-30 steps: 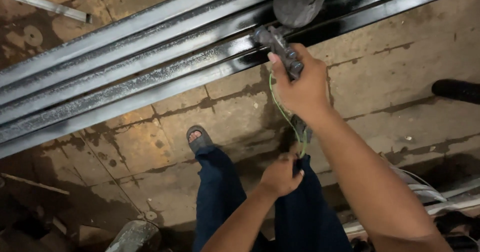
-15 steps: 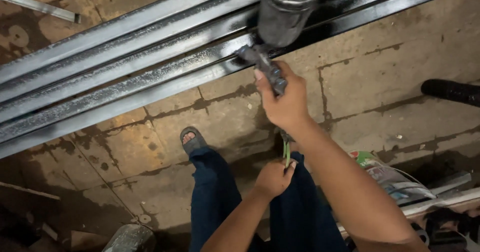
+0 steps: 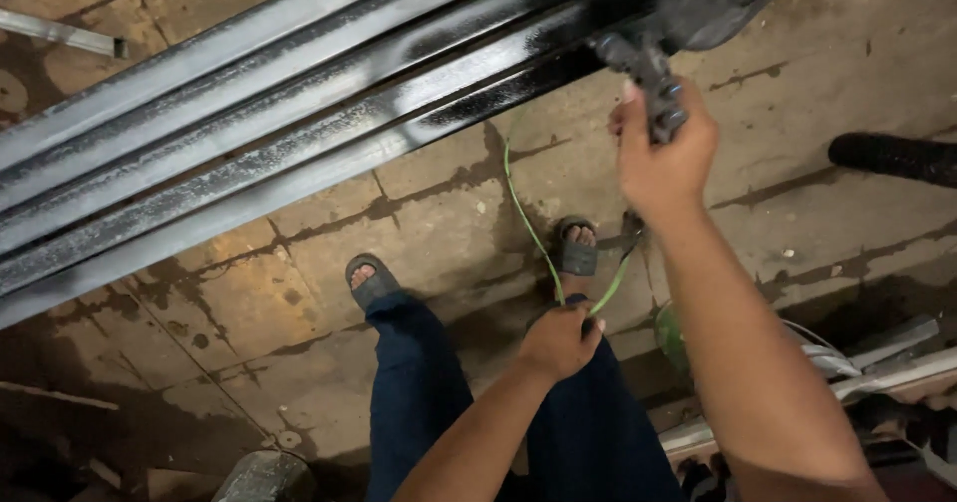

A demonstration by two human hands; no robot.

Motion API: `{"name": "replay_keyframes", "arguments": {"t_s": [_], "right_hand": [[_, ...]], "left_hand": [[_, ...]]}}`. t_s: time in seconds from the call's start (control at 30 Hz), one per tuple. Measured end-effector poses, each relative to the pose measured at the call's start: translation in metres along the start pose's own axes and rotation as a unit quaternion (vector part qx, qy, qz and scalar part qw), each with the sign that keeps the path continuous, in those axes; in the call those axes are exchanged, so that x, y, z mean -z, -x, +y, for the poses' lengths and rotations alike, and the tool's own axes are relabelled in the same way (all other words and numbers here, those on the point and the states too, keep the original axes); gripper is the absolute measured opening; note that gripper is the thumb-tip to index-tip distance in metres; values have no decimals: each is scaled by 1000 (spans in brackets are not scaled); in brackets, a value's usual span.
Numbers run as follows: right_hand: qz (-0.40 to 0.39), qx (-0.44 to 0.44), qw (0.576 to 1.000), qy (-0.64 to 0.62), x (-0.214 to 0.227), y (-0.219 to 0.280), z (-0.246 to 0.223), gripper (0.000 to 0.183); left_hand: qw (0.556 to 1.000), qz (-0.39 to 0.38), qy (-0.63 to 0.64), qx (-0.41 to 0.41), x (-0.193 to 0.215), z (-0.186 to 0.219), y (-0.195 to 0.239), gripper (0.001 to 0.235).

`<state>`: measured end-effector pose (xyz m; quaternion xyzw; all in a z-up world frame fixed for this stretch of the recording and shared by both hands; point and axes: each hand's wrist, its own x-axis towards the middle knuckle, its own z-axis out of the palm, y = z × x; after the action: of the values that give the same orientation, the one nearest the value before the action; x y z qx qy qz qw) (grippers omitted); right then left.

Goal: Spray painting long metal bars laid out on the floor using a pneumatic spray gun.

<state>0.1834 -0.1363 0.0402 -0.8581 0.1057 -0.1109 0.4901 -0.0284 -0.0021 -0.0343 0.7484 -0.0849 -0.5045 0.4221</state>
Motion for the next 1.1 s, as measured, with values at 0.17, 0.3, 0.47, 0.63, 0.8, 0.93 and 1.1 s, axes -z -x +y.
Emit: {"name": "replay_keyframes", "arguments": {"t_s": [0.17, 0.3, 0.47, 0.63, 0.8, 0.93, 1.1], "right_hand": [[-11, -24, 998, 51, 27, -9, -4, 28], [9, 9, 999, 49, 39, -12, 3, 24], [34, 38, 998, 36, 46, -11, 1, 32], [-14, -18, 999, 34, 47, -8, -9, 36], [-49, -37, 991, -120, 26, -7, -24, 19], [-64, -44, 994, -77, 14, -8, -30, 22], [-93, -149, 979, -101, -7, -8, -43, 26]], "left_hand": [[996, -90, 6, 15, 8, 21, -3, 61], [998, -51, 28, -22, -11, 16, -10, 47], [998, -8, 59, -20, -12, 14, -12, 49], [997, 1, 71, -17, -17, -1, -18, 54], [996, 9, 78, -33, -10, 0, -14, 53], [996, 7, 88, -7, 0, 8, -4, 49], [993, 63, 86, -48, -1, -3, 2, 45]]}}
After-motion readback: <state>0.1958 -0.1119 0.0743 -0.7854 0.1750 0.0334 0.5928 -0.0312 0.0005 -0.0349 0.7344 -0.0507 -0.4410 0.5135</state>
